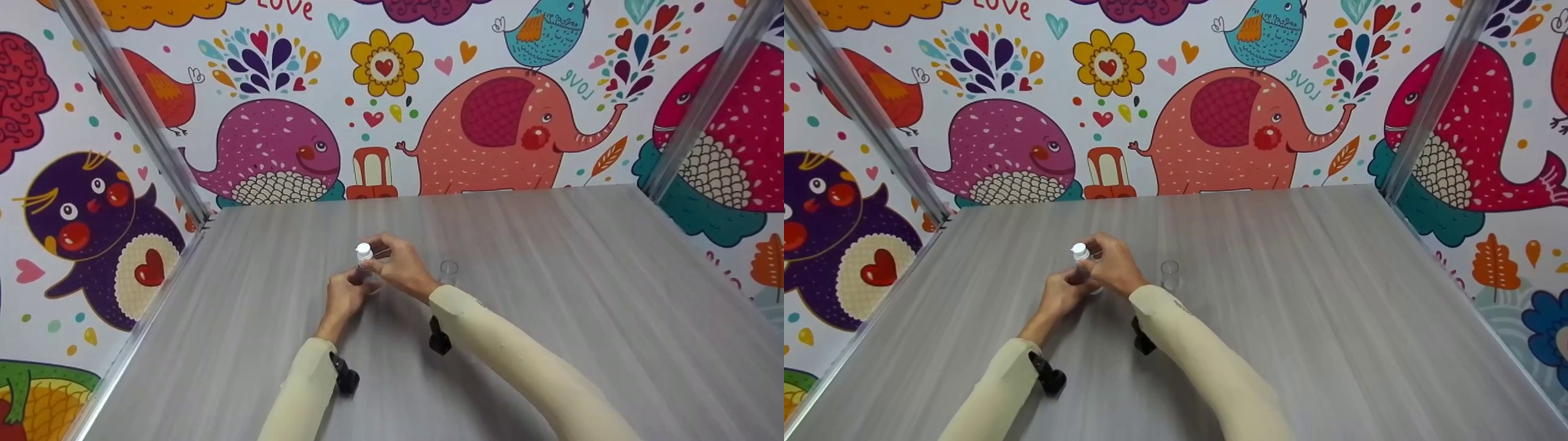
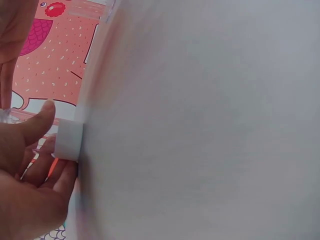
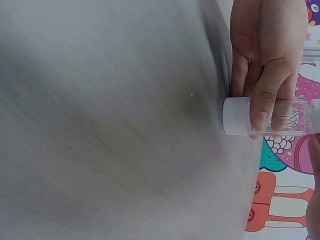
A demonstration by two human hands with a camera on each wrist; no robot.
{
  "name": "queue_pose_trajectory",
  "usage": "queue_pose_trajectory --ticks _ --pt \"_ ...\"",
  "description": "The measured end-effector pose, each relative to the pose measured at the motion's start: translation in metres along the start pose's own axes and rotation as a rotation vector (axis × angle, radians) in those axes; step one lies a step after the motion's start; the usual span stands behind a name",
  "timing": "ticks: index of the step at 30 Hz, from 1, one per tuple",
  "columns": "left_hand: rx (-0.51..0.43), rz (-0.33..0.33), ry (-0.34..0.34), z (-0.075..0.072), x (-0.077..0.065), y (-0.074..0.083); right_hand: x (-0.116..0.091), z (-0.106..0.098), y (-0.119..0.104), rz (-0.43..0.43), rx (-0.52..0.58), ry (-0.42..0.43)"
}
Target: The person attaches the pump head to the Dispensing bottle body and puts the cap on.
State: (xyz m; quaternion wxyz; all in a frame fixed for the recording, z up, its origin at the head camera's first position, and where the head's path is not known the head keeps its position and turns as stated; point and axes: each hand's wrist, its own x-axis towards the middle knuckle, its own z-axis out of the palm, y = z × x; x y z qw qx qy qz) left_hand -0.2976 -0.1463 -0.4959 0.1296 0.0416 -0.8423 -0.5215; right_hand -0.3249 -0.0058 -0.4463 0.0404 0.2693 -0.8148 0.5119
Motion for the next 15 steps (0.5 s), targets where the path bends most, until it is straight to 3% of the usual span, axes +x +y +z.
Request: queue_pose_trajectory --ticks 9,15 --pt "-0.013 -0.011 -0.007 -0.0007 -0.0017 -0.0002 -0.0008 0.0017 0.0007 0.029 -0.034 0.011" --pt "-0.03 0.029 -0.002 -0.0001 -0.001 0.0002 -0.0021 0.0003 -0.0017 0.033 -0.025 0.014"
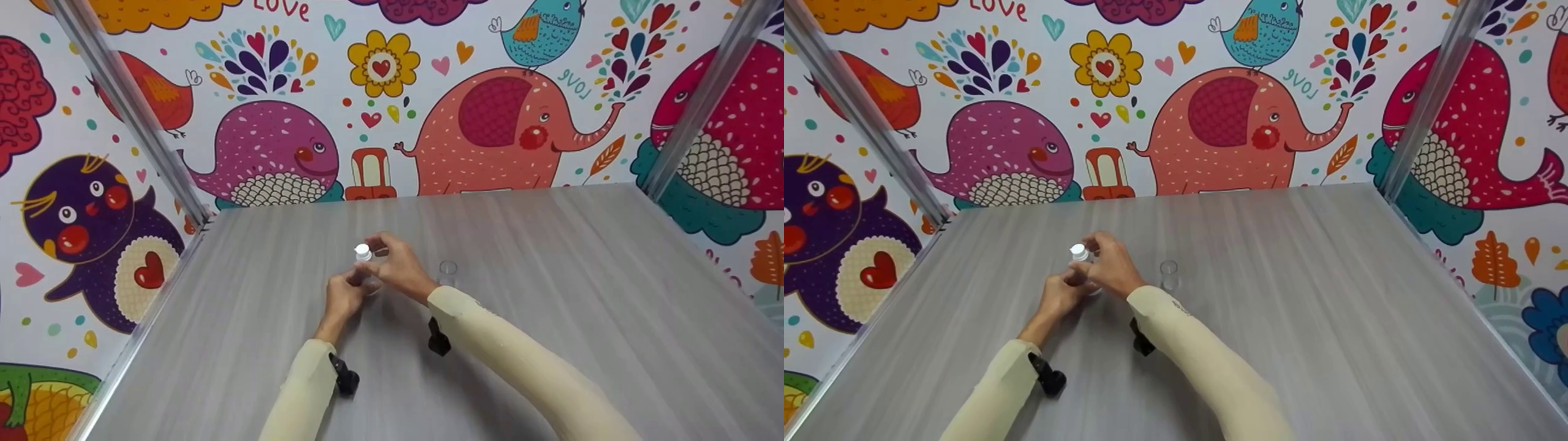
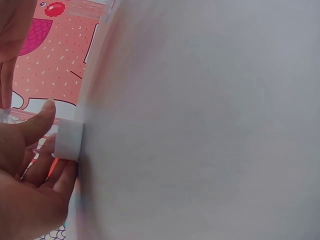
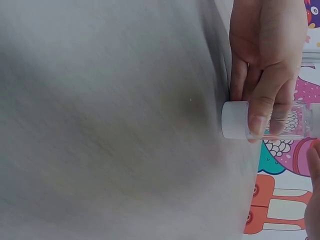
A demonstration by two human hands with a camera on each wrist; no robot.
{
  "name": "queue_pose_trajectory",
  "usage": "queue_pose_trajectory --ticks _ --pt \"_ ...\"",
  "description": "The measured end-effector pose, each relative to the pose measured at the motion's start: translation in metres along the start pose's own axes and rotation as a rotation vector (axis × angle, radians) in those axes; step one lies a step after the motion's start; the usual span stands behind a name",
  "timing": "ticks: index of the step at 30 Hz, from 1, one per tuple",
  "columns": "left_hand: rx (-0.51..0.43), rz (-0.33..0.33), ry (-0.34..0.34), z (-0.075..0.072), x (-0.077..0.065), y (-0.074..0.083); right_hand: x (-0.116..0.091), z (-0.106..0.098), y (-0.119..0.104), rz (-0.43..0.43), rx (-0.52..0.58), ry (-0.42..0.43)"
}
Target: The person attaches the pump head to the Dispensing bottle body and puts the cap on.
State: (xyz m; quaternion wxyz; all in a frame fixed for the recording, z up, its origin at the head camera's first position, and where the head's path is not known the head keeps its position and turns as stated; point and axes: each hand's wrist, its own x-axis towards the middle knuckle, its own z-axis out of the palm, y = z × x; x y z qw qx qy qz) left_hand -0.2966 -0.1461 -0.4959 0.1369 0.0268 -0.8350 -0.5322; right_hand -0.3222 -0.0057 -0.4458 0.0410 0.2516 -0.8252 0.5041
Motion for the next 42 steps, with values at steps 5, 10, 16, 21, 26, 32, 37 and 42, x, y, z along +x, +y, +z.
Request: queue_pose_trajectory --ticks 5,10,16,21,26,32,37,42 --pt "0.01 0.013 -0.002 0.0021 0.0015 -0.0018 -0.0009 -0.0018 -0.0034 -0.036 0.003 -0.025" --pt "0.03 0.039 -0.003 0.0021 0.0019 -0.0039 0.0002 0.0006 -0.0023 -0.109 -0.004 -0.061" --pt "0.014 0.064 -0.009 0.0005 0.002 -0.0054 -0.0001 0.0036 0.0 -0.117 -0.037 -0.087" --pt "0.009 0.043 -0.013 -0.0004 0.0012 -0.0032 0.0003 0.0036 0.0006 -0.11 -0.028 -0.079" --pt "0.033 0.002 -0.009 -0.0003 0.0017 -0.0011 0.0008 0.0026 -0.0001 -0.113 -0.048 -0.064" --pt "0.051 -0.018 -0.004 -0.0006 0.0004 0.0 0.0017 0.0019 0.0004 -0.116 -0.046 -0.05" --pt "0.044 -0.039 -0.001 -0.0006 0.0001 0.0008 0.002 0.002 0.0019 -0.115 -0.041 -0.045" --pt "0.048 -0.023 0.005 -0.0017 -0.0003 0.0019 0.0018 0.002 0.003 -0.115 -0.039 -0.032"
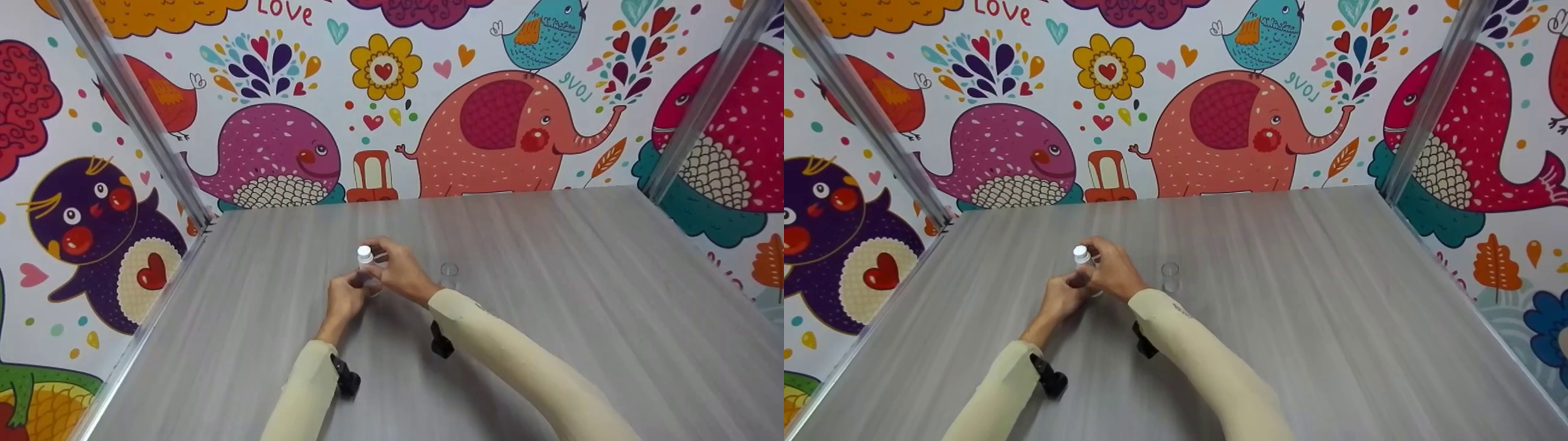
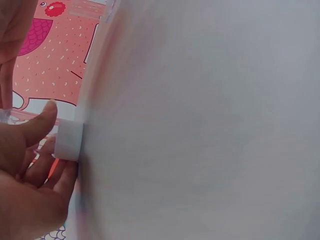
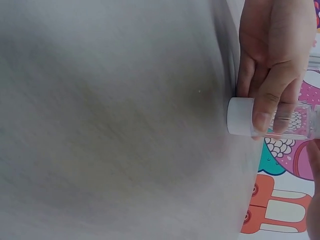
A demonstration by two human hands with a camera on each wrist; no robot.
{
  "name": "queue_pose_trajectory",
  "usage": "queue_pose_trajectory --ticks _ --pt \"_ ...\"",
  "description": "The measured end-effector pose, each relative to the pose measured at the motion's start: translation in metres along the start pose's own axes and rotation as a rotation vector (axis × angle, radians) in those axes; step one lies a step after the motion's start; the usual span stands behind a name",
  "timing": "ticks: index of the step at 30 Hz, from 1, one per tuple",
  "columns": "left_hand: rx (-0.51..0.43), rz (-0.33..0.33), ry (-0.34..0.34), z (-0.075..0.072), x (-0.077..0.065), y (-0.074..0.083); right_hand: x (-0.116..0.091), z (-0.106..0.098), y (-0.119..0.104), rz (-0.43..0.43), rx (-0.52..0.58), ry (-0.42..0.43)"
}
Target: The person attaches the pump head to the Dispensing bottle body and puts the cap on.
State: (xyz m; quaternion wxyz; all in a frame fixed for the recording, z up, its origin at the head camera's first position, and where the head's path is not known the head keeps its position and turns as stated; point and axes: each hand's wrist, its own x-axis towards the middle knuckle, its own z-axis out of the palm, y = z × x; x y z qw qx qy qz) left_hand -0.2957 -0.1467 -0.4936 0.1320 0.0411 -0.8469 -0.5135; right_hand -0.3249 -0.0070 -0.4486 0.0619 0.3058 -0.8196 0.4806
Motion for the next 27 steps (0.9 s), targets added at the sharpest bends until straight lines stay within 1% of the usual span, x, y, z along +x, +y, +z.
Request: queue_pose_trajectory --ticks 7,10,15,17,21,27 --pt "-0.014 0.003 0.005 0.0 0.0 -0.0011 -0.0008 -0.0019 -0.003 0.028 0.031 0.003" --pt "-0.025 -0.002 0.005 0.0 0.0006 -0.0012 0.0001 -0.0025 -0.0053 0.012 0.026 0.003" --pt "-0.033 0.013 -0.016 0.0006 0.0011 -0.0011 0.0008 -0.0014 -0.0059 -0.064 -0.003 0.016" --pt "-0.019 0.031 -0.023 0.0008 0.0011 -0.0014 0.0002 -0.0004 -0.0049 -0.089 -0.011 0.023" --pt "-0.013 0.027 -0.023 0.001 0.0012 -0.0017 -0.0011 0.0006 -0.0036 -0.098 -0.034 0.028" --pt "-0.021 0.016 -0.029 0.0011 0.0018 -0.0025 -0.0018 0.0012 -0.0017 -0.074 -0.019 0.029"
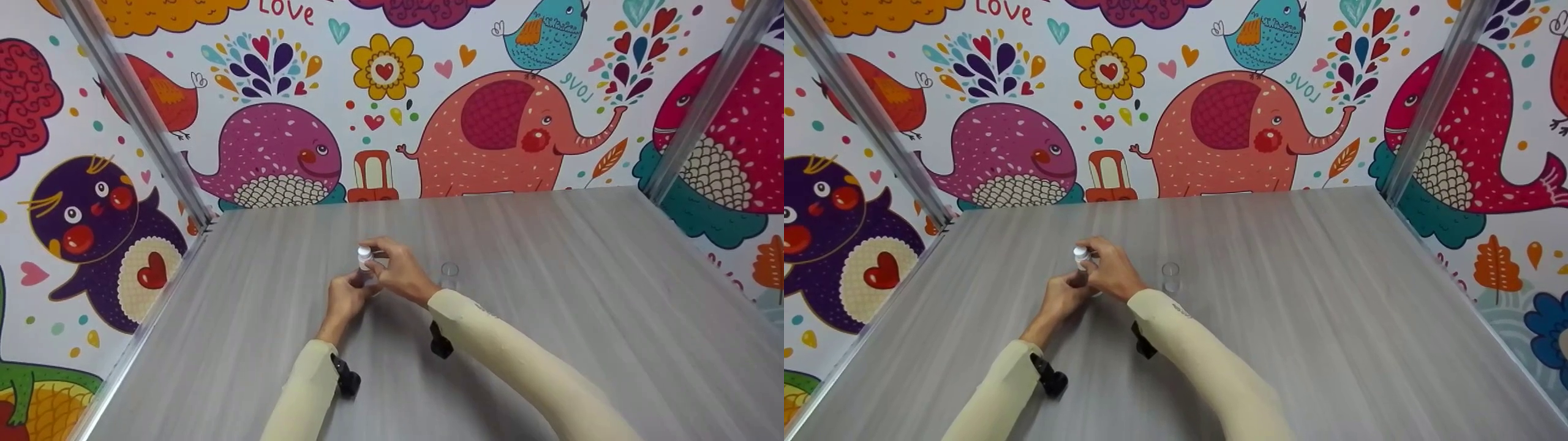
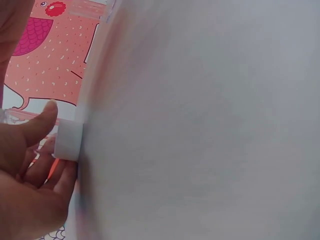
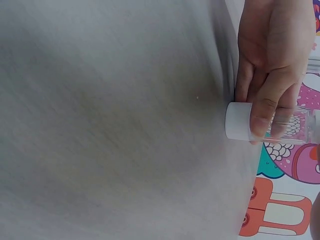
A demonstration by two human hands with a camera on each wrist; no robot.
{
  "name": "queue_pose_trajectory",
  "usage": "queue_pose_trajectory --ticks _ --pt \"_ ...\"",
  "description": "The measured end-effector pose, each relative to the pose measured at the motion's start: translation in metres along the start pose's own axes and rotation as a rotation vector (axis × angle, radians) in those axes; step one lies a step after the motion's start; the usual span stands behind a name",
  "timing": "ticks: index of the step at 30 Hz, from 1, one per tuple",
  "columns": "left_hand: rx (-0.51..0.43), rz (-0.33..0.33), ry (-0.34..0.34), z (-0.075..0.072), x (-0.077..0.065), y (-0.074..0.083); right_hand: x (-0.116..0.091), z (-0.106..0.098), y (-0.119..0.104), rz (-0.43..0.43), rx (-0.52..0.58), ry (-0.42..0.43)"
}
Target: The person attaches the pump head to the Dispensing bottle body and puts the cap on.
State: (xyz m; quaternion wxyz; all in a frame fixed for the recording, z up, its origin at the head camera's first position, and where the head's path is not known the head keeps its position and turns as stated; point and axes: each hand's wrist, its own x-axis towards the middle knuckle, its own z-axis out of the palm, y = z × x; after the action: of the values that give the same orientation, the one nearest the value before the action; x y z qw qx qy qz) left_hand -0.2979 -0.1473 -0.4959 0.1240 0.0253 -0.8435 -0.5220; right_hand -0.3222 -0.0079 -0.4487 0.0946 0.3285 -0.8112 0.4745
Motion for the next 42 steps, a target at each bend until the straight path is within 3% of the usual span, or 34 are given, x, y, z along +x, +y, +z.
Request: queue_pose_trajectory --ticks 10,19,27,42 --pt "0.001 -0.054 -0.004 0.0 -0.002 0.003 -0.001 0.003 0.005 -0.003 0.003 0.038" --pt "0.012 -0.04 0.012 0.001 0.0 0.003 -0.001 0.0 0.003 -0.008 -0.039 0.043" --pt "-0.015 -0.079 0.012 0.001 0.0 0.001 0.004 -0.004 -0.003 0.057 -0.024 0.044" --pt "-0.006 -0.046 -0.002 -0.001 -0.001 0.002 0.004 -0.004 -0.003 0.085 0.039 -0.07"
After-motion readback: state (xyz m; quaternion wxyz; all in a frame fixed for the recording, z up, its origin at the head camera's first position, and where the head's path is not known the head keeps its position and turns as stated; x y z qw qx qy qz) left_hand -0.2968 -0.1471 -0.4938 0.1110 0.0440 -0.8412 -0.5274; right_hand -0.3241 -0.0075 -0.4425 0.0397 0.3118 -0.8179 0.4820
